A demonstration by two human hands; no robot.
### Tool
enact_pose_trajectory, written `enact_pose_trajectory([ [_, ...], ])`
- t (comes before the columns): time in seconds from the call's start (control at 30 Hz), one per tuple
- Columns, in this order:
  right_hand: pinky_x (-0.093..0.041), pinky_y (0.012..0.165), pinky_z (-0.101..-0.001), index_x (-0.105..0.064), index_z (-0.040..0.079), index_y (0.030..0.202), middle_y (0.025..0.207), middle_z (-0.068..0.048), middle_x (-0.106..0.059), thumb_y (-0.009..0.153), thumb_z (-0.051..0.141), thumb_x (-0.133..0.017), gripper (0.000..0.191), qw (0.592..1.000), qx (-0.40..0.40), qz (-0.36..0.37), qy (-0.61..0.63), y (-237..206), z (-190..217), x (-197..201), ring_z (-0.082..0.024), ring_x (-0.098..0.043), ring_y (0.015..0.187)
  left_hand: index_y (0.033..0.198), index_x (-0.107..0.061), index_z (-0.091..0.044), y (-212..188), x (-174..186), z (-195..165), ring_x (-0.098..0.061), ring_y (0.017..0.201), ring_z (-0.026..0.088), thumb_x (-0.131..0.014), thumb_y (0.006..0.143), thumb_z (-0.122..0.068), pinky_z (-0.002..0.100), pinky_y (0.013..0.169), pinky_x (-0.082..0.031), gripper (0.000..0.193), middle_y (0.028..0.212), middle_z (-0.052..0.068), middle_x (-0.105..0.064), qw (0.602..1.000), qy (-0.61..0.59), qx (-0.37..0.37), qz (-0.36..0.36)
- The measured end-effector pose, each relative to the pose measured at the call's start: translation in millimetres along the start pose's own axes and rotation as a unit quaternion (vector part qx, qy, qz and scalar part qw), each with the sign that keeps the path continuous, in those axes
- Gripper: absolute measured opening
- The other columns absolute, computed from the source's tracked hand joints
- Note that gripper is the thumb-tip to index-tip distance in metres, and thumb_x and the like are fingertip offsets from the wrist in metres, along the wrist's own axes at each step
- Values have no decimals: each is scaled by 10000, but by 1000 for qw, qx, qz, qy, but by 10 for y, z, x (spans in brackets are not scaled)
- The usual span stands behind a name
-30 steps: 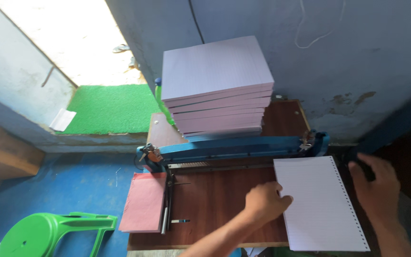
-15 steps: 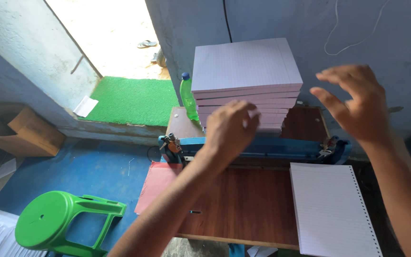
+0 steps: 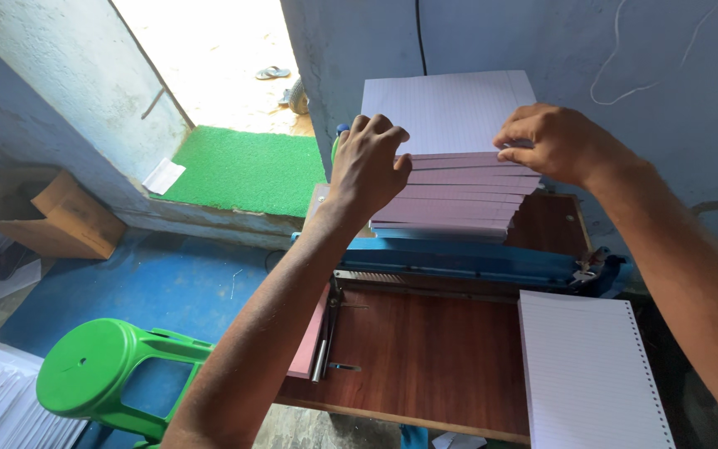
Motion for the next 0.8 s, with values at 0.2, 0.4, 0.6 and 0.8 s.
enact_pose_trajectory([
  [0.2, -578, 944, -439, -816, 180, 1088, 1139, -21, -780, 838, 322, -785, 289, 990, -120, 61, 43, 110, -129, 1, -212, -726, 1027, 1085, -760, -121, 60, -126, 15, -610, 1113, 230, -729, 874, -240, 461, 991, -445, 243, 1083, 76, -695, 998, -3, 7, 56],
  [0.4, -571, 943, -466, -814, 176, 1099, 1142, -70, -780, 862, 340, -767, 292, 990, -118, 76, 32, 149, -173, 1, -241, -726, 1053, 1071, -758, -115, 136, -128, -23, -614, 1099, 226, -711, 898, -250, 463, 985, -441, 225, 1042, 74, -697, 997, -10, 21, 75],
  [0.6, -551, 960, -490, -827, 179, 1088, 1125, -74, -791, 879, 345, -747, 278, 989, -126, 71, 41, 140, -190, 16, -244, -725, 1055, 1047, -764, -114, 194, -141, -67, -615, 1106, 233, -723, 883, -242, 474, 992, -441, 212, 1048, 72, -701, 998, -25, 6, 59],
  [0.8, -583, 888, -456, -800, 151, 1087, 1087, -75, -782, 932, 302, -701, 238, 997, -68, 43, 6, 131, -96, 30, -248, -732, 986, 1040, -754, -109, 264, -185, -168, -615, 1110, 240, -760, 876, -270, 469, 985, -452, 229, 1056, 74, -698, 998, -22, -26, 52],
])
Point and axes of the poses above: each hand's wrist, its own y-axis towards the middle knuckle, its own x-axis out of the back of the hand, z = x × y, the point moved 7 cm from there along y, towards the middle knuckle
